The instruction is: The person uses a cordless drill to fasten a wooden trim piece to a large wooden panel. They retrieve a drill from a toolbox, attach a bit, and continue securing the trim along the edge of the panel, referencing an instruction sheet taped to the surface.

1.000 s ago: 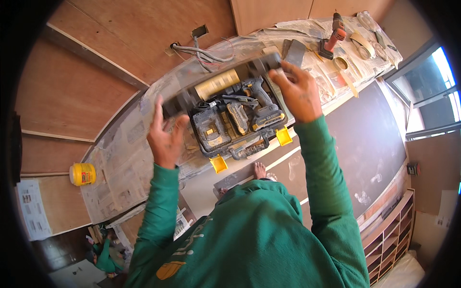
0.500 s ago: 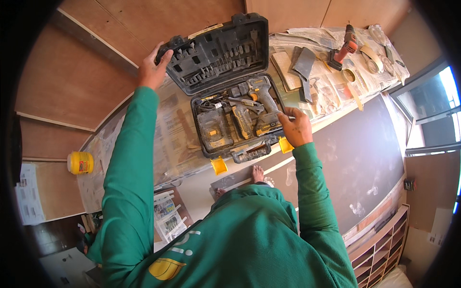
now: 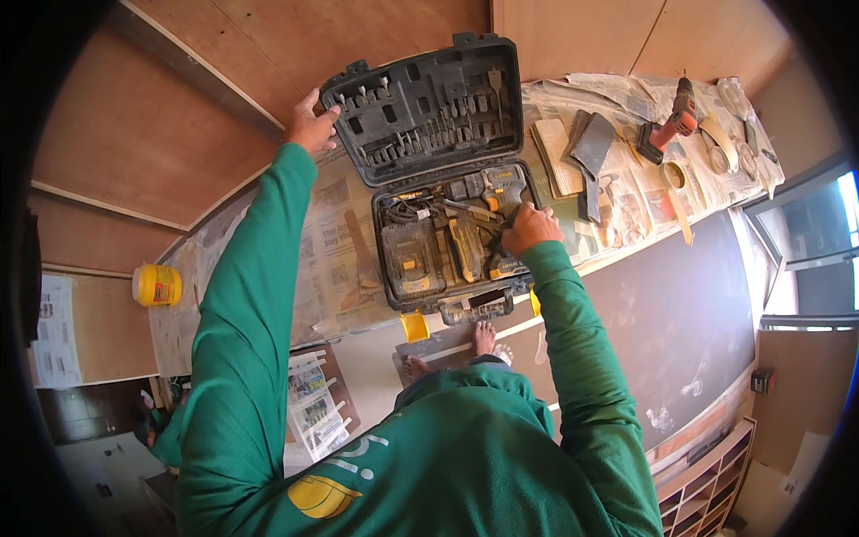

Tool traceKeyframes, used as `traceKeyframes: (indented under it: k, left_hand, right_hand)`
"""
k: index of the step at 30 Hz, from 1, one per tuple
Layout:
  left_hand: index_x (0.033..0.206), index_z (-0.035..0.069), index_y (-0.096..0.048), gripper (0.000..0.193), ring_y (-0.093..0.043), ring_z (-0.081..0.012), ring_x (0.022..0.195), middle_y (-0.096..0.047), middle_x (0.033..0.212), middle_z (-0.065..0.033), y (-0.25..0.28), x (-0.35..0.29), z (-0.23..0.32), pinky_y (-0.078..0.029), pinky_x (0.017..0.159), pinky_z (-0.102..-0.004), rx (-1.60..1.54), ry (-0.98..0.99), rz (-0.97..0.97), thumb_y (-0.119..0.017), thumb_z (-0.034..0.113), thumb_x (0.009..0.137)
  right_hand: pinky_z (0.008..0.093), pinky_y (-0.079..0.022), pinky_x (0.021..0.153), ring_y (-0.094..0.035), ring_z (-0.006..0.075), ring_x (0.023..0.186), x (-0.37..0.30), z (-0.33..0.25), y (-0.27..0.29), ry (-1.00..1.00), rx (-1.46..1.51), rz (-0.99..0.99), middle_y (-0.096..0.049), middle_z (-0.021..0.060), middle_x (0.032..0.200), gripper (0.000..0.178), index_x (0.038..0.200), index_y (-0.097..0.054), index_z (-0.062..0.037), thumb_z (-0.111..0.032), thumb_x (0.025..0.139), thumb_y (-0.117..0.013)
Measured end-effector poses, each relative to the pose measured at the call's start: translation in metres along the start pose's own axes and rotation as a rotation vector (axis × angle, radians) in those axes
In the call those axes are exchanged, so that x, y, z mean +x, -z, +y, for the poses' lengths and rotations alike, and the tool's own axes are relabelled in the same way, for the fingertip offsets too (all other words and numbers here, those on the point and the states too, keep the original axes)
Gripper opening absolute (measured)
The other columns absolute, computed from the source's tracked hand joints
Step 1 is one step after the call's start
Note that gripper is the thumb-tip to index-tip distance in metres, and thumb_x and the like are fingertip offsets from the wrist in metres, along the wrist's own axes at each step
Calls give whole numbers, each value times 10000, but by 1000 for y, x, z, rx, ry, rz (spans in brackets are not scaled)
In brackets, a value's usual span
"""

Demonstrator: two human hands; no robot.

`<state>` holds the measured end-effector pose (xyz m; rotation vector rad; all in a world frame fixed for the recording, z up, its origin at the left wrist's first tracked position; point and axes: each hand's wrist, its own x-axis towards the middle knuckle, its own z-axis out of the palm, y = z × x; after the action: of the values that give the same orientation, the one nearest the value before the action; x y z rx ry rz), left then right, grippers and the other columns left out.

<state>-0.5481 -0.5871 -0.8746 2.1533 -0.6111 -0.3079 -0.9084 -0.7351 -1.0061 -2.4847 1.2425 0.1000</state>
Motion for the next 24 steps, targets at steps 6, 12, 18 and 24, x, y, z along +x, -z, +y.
traceKeyframes:
  k: [6,12,18,24]
  left_hand:
    - [1470,0,-522,586,-697,-199,807,-721,986,-135,-23,64,-61,-575,615,-338,93,-164,121,-709,142,933]
    - [1254,-60,-659,420,-663,-344,1059,-694,1110,-253,-39,75,-69,-515,905,-404,229,-174,270,-712,104,872]
    - [1277,-24,-636,466,-698,-327,890,-717,969,-229,-19,22,-27,-542,829,-412,188,-282,311,-668,99,828]
    - [1405,70,-577,584,-723,-314,813,-741,910,-168,-11,-8,-6,-564,771,-401,163,-395,166,-659,110,829]
  right_hand:
    - [456,-524,1019,-618,417,1196,22,-5,-3,20,-59,-108,-574,278,1318,657,1326,-520,65,-228,786,-752]
    - [459,-534,1007,-638,419,1172,21,-9,-6,12,-46,-14,-564,245,1325,834,1382,-448,73,-255,715,-826]
    - [443,-555,946,-682,401,1066,40,13,-5,2,252,-175,-691,256,1126,616,1073,-672,32,-342,635,-889]
    - [434,-553,888,-711,371,944,14,17,35,93,539,-85,-739,217,950,500,1060,-698,24,-275,684,-838]
